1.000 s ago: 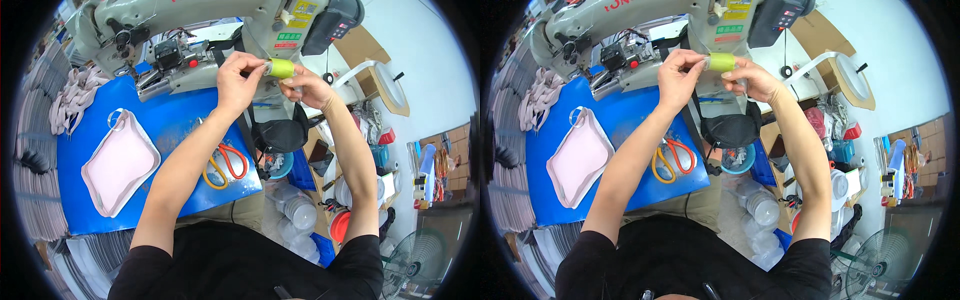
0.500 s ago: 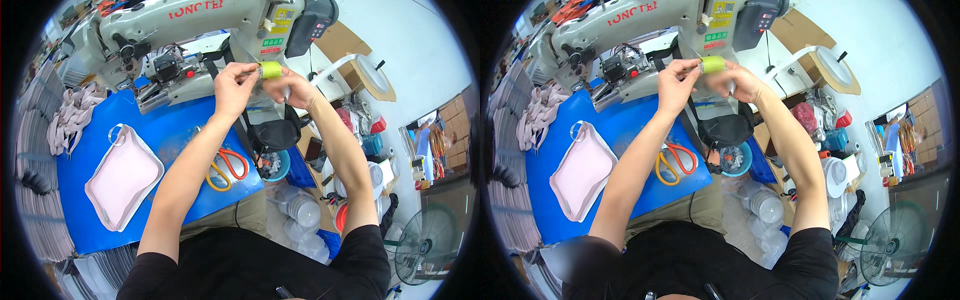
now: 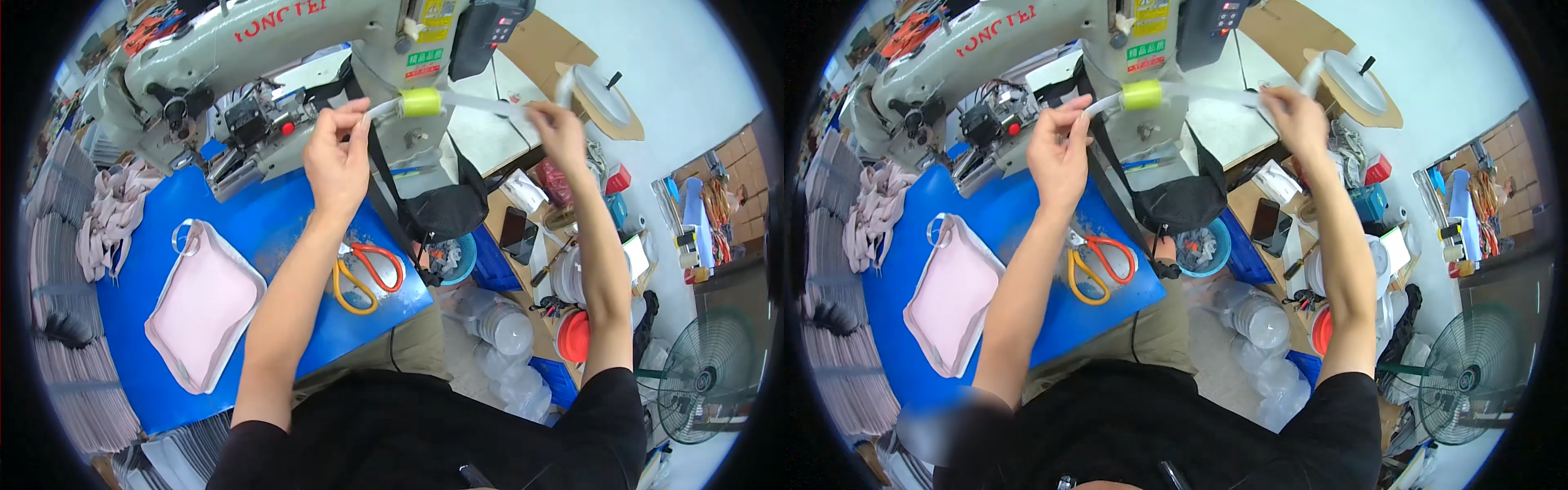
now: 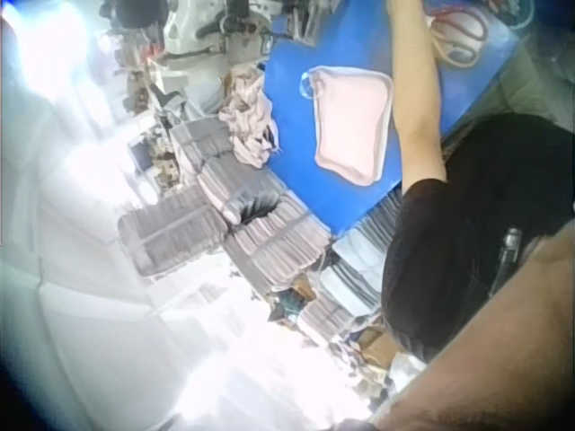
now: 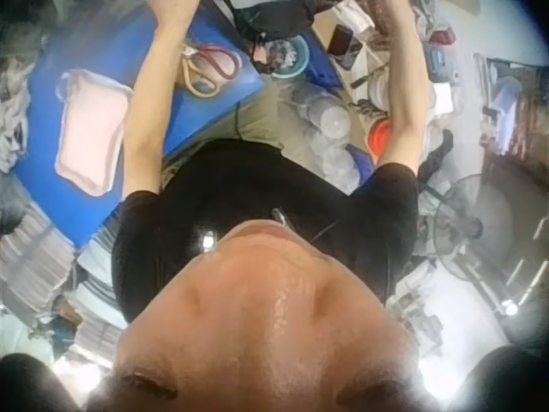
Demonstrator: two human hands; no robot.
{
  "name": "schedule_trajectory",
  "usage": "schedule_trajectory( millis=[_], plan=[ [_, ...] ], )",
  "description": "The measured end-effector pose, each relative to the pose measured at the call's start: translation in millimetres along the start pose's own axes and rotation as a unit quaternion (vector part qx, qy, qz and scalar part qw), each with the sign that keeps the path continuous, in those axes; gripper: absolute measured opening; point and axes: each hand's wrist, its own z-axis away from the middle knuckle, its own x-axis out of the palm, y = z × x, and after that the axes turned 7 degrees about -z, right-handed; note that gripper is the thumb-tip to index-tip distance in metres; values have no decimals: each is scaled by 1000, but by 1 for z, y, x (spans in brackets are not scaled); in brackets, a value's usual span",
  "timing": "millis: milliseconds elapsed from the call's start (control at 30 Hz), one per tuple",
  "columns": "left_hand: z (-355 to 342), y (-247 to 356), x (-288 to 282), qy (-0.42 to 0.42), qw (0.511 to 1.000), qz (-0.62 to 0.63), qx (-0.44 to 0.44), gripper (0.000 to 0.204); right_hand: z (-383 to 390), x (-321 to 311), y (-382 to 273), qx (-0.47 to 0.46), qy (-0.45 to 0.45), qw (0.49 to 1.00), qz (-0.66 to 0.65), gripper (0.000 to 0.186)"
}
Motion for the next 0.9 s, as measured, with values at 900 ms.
schedule_trajectory(
  millis=[900],
  plan=[
    [41,-6,-163,9,988,-137,-75,23,43,182,-277,-283,-36,921,-264,11]
  ],
)
